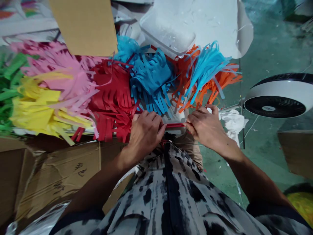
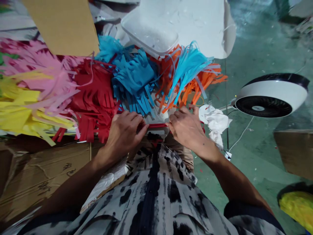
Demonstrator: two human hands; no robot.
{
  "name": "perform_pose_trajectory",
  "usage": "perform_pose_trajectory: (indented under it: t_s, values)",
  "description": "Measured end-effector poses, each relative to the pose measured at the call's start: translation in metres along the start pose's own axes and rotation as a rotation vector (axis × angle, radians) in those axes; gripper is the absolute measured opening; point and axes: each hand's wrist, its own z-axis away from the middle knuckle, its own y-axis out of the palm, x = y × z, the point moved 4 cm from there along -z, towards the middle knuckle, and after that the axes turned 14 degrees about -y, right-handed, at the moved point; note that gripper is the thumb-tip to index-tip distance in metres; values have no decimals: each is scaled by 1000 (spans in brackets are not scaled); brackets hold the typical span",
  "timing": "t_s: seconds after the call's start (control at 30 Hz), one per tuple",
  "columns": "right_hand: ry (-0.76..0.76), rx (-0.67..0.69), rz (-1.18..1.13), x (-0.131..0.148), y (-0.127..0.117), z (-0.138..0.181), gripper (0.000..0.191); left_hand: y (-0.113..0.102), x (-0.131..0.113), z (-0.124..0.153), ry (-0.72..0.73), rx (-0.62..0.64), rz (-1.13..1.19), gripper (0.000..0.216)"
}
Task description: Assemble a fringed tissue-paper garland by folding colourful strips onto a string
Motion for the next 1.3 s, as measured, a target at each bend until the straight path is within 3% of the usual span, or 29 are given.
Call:
perform_pose_trajectory:
  t_s: [0.1,0.2,0.37,0.5,0.6,0.7,0.83,1.0,1.3]
  values:
    - [17,-109,63,11,-4,6,23,-1,-13,4,104,-62,47,13]
    - [-79,-223,73,24,1,14,27,3,-24,14,271,-109,70,21]
    - [-151,-393,91,20,7,38,36,-1,2,29,305,-152,34,29]
    - [-123,-358,78,11,4,49,40,-21,33,36,229,-201,-31,26]
    - [-119,-288,56,12,0,47,37,-27,26,34,198,-257,-83,21]
    - [-121,-221,23,12,-2,42,34,-14,-2,26,257,-238,-27,22]
    - [-113,-203,27,10,-5,39,29,15,-26,11,313,-71,31,12]
    - [-40,-184,0,14,-7,25,19,22,-22,5,249,-45,38,15]
    - [-101,-223,-101,12,3,5,23,21,-15,-4,267,39,168,15]
